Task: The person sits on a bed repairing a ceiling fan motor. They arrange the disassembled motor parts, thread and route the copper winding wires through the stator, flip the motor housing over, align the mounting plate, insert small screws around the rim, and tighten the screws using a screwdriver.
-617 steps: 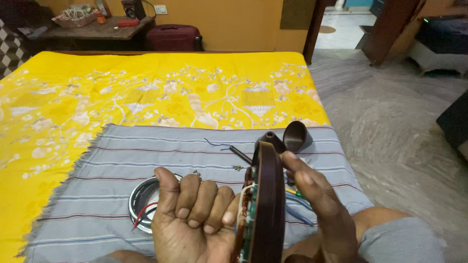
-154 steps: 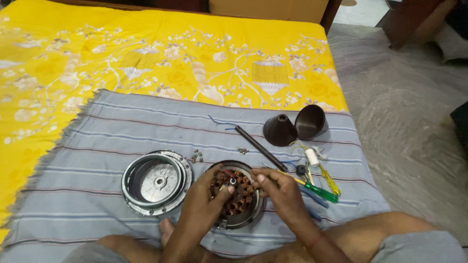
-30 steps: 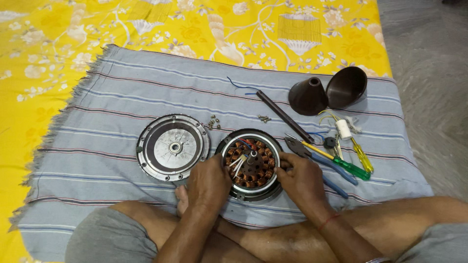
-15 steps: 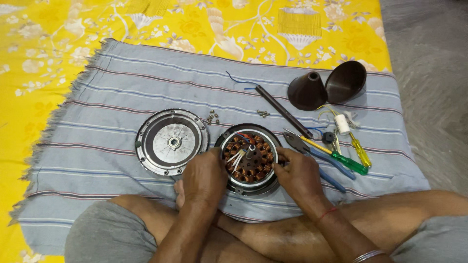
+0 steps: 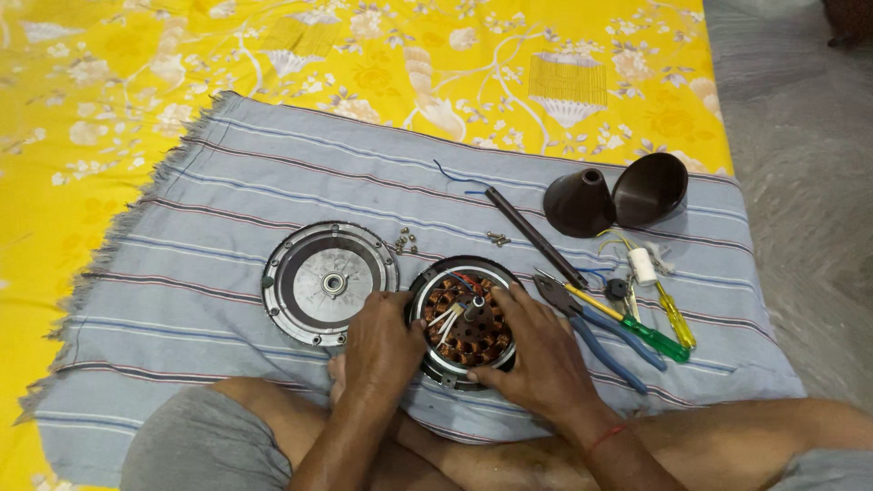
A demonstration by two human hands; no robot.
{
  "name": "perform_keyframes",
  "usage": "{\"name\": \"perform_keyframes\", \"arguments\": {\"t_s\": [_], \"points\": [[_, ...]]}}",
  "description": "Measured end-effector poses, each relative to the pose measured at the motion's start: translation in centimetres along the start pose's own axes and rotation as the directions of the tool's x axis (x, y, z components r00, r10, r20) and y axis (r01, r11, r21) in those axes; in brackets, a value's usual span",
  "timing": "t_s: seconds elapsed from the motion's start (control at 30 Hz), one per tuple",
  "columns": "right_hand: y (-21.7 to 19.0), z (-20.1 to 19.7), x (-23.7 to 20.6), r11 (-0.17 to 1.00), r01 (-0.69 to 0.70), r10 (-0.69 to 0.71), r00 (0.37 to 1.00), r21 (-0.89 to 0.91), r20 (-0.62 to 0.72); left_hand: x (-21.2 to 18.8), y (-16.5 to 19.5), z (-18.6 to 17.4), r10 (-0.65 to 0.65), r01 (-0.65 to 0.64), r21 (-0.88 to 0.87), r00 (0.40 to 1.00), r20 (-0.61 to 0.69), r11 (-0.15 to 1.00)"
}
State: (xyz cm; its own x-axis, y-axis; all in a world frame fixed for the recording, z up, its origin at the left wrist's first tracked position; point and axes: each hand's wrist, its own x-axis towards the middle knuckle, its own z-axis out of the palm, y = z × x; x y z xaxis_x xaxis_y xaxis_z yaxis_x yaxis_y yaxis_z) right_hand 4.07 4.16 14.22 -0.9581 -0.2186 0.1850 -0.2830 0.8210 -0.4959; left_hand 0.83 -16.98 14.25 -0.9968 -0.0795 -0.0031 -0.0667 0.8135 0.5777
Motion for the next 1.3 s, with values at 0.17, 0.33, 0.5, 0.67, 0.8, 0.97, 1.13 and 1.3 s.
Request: {"name": "perform_keyframes", "arguments": {"t_s": [0.17,0.33,0.5,0.67,0.8,0.97,1.13,1.3], "points": [[0.3,0.1,0.4,0.998,-0.06,0.061,0.996,-0.013,0.064,-0.6,0.1,0.6,0.086,-0.091,-0.034,0.989,-0.123,0.995],[0.9,-0.6,0.4,0.993,0.004,-0.009,0.999,0.116,0.04,-1.1,0.2,0.1,0.038,-0.041,-0.06,0.998,-0.041,0.997],[0.9,-0.7,1.2,0.997,-0.067,0.063,0.991,0.032,0.12,-0.9,-0.1,0.7,-0.015,0.015,-0.071,1.0,0.005,0.997],[0.9,-0.9,2.0,0.994,-0.042,0.062,0.977,-0.101,0.204,-0.4,-0.8,1.8,-0.083,0.111,-0.125,0.974,0.209,0.986],[1.0,-0.5,2.1,0.986,0.11,-0.085,0.98,-0.129,0.181,0.4,-1.0,2.0,-0.112,0.127,-0.069,0.975,0.191,0.989],[1.2,0.2,2.2,0.978,0.151,-0.128,0.98,-0.147,0.15,0.6,-0.9,2.0,-0.145,0.163,-0.07,0.966,0.215,0.984],[0.5,0.4,2.2,0.978,0.117,-0.097,0.988,-0.174,0.12,0.6,-1.0,2.0,-0.117,0.133,-0.076,0.976,0.186,0.988],[-0.3,0.6,1.7,0.976,0.043,-0.024,0.996,-0.212,0.09,0.6,-1.0,1.9,-0.151,0.167,-0.075,0.97,0.191,0.983]]}}
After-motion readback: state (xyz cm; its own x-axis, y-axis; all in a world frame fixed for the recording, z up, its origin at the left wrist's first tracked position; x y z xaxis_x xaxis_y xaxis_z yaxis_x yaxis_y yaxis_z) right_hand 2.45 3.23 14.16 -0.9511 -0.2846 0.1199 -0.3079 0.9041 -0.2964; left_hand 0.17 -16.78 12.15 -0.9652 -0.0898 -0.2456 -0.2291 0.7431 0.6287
